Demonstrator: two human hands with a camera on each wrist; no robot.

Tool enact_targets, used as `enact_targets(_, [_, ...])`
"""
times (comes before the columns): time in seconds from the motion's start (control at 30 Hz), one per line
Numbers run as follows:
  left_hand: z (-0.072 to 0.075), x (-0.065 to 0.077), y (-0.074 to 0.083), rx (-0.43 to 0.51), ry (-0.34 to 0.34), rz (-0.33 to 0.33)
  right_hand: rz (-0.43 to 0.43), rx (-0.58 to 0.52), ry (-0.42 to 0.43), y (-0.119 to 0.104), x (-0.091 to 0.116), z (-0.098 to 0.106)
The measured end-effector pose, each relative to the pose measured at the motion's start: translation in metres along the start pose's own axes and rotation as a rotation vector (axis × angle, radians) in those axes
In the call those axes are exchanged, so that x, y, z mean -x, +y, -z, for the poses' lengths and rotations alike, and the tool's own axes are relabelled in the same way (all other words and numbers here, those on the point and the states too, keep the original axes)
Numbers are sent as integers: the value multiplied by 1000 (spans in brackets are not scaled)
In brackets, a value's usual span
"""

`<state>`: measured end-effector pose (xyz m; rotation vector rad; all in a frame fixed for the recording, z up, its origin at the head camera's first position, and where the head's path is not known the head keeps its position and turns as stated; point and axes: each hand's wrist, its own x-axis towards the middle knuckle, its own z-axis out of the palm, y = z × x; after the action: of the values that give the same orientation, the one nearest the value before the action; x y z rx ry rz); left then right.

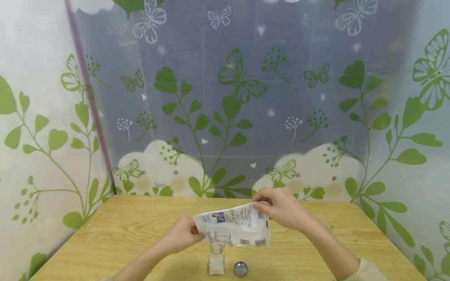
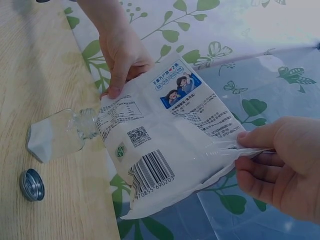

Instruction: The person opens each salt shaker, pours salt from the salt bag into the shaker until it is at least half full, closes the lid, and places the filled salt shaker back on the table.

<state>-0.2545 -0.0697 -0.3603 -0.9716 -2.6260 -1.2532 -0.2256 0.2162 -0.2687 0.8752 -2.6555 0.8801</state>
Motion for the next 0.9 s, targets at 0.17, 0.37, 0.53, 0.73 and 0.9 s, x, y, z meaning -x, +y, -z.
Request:
enact_targets(0.17, [1,0,0,2,-4,-7,1,3,1,0,0,0])
enact_targets(0.37, [1,1,1,5,-6,-9,8,10,13,0,-1,-1])
enact_targets(0.53, [0,2,1,3,-5,0,1,10,13,0,-1,-2])
enact_targets(0.73, [0,2,0,-1,-3,7,7,11,8,1,-1,-2])
enact_targets(0.9, [0,1,-1,-2,-1,6,13,9,9,0,-1,-1])
